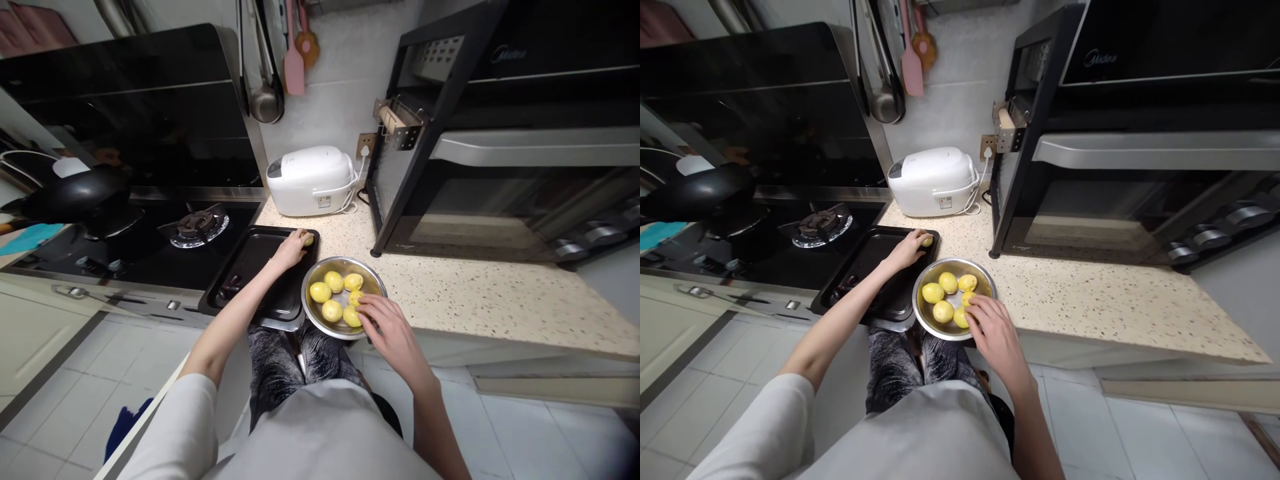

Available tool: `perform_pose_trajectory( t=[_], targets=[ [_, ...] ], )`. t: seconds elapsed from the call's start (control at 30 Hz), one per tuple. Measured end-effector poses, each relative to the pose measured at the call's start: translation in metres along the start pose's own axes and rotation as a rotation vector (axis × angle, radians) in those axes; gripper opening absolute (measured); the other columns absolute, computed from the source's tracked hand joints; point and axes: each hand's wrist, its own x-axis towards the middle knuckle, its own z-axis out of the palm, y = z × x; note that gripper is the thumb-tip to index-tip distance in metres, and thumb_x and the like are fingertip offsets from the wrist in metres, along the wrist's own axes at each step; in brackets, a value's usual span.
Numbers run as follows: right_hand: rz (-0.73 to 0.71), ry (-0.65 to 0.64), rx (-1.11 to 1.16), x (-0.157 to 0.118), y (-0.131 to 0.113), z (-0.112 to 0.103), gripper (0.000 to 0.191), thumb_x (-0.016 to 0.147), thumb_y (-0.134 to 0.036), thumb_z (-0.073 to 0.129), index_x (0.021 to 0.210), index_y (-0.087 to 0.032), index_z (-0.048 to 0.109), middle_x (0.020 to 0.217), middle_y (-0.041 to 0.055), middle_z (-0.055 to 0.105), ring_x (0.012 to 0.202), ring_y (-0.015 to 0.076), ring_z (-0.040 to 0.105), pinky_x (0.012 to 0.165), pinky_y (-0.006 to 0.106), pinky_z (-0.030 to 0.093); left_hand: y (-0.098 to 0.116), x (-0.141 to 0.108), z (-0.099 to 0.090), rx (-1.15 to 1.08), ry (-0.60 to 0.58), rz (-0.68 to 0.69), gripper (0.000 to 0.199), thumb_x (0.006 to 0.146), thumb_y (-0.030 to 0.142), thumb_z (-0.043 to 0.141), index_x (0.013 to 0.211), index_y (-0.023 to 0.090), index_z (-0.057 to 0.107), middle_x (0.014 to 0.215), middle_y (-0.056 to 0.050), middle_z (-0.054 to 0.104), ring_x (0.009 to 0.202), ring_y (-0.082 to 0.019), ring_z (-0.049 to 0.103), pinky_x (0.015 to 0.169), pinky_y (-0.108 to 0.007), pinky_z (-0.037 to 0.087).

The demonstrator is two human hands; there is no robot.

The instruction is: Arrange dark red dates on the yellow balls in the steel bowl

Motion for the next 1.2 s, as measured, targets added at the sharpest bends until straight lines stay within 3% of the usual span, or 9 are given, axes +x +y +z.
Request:
perform_pose_trajectory(
  t=[0.2,0.33,0.53,0.63,0.77,0.93,1.2],
  targets=[
    [0.010,0.009,0.003,0.001,-0.001,-0.002,0.022,0.104,-0.024,0.049,0.110,-0.024,0.070,0.119,0.0085,0.074,0.119,0.0272,0.065,0.105,0.051,0.050,0.000,0.009,0.001,0.033,0.040,-0.028,0.041,0.078,-0.004,0.063,0.113,0.019,0.062,0.119,-0.012,0.057,0.116,-0.030,0.059,0.103,-0.049,0.053],
    [0.015,0.029,-0.018,0.003,0.000,-0.001,0.022,0.104,-0.024,0.049,0.111,-0.025,0.070,0.120,0.0085,0.074,0.120,0.0276,0.065,0.107,0.052,0.048,0.004,0.007,-0.007,0.017,0.074,-0.032,0.038,0.076,0.001,0.068,0.108,0.020,0.061,0.112,-0.009,0.058,0.107,-0.027,0.060,0.098,-0.045,0.053],
    [0.044,0.041,-0.056,0.006,0.005,0.000,0.024,0.104,-0.023,0.048,0.111,-0.023,0.071,0.120,0.0098,0.074,0.121,0.0289,0.064,0.108,0.054,0.047,0.044,-0.023,-0.031,-0.247,0.242,0.093,0.031,0.082,0.016,0.069,0.111,0.019,0.060,0.113,-0.007,0.064,0.098,-0.021,0.063,0.076,-0.028,0.055],
    [0.042,0.024,-0.064,0.010,0.006,0.002,0.027,0.104,-0.024,0.047,0.115,-0.024,0.071,0.123,0.0097,0.074,0.123,0.0289,0.064,0.109,0.055,0.047,0.074,-0.046,-0.035,-0.377,0.113,0.213,0.033,0.083,0.021,0.072,0.115,0.020,0.062,0.113,-0.006,0.069,0.099,-0.020,0.066,0.081,-0.029,0.054],
    [-0.001,-0.060,-0.065,0.014,0.004,0.004,0.031,0.105,-0.023,0.045,0.124,-0.025,0.070,0.133,0.0074,0.072,0.131,0.0282,0.060,0.114,0.057,0.043,0.100,-0.068,-0.026,-0.442,-0.098,0.298,0.033,0.085,0.027,0.074,0.115,0.021,0.065,0.116,-0.007,0.072,0.103,-0.023,0.069,0.092,-0.034,0.054],
    [-0.013,-0.122,-0.097,0.015,0.004,0.003,0.033,0.106,-0.023,0.044,0.123,-0.027,0.071,0.133,0.0049,0.073,0.132,0.0274,0.059,0.117,0.059,0.038,0.105,-0.078,-0.010,-0.317,-0.179,0.301,0.036,0.086,0.026,0.075,0.120,0.022,0.064,0.125,-0.009,0.072,0.117,-0.028,0.067,0.104,-0.041,0.050],
    [0.023,-0.041,-0.200,0.015,0.007,-0.005,0.028,0.107,-0.024,0.044,0.099,-0.021,0.071,0.108,0.0066,0.075,0.111,0.0252,0.065,0.116,0.055,0.037,0.107,-0.086,-0.007,-0.202,-0.218,0.315,0.041,0.096,0.032,0.068,0.134,0.023,0.059,0.137,-0.010,0.066,0.130,-0.028,0.060,0.112,-0.043,0.045]
  ],
)
